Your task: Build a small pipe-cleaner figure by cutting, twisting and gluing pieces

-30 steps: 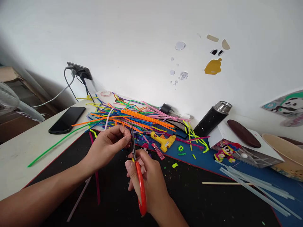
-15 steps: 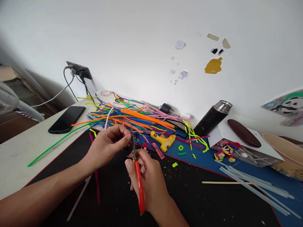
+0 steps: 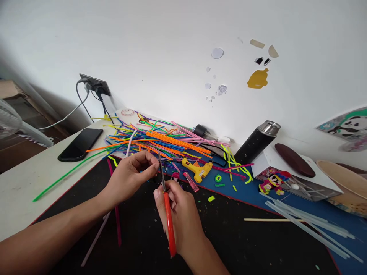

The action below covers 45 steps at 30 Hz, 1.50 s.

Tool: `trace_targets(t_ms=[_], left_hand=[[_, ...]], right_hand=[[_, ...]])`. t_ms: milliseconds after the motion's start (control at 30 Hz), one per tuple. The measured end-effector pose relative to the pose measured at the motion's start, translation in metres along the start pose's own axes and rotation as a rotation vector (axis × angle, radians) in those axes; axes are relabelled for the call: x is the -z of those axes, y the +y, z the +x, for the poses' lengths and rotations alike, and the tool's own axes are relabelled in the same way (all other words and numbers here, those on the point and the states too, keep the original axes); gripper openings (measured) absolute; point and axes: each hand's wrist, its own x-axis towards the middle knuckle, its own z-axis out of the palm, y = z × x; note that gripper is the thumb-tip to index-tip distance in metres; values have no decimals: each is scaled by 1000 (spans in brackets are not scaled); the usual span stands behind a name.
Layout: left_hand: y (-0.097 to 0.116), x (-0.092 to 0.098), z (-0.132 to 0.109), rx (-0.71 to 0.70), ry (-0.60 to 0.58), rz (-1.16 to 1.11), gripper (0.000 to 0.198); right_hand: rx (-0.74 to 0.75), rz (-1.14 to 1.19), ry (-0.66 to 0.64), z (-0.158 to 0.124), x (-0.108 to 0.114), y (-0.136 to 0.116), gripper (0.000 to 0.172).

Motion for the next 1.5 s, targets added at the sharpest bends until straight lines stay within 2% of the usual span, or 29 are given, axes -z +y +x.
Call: trace_targets(t_ms=[367, 533, 700, 1000, 1267, 1500], left_hand=[[-1, 0, 2, 11, -4, -32, 20], [-2, 6, 7, 41, -19, -198, 30], [-2, 8, 9, 99, -91, -327, 33], [5, 2, 1, 121, -261, -190, 35], [1, 0, -1, 176, -391, -136, 32], [3, 0, -1, 178, -411, -127, 36]], right_hand=[[-5, -8, 71, 0, -6, 4, 38], [-28, 74, 135, -1, -5, -2, 48], [4, 154, 185, 3, 6, -6, 46], [-5, 159, 234, 3, 8, -9, 37], [4, 168, 240, 4, 10, -4, 40], [4, 145, 212, 2, 10, -6, 34]])
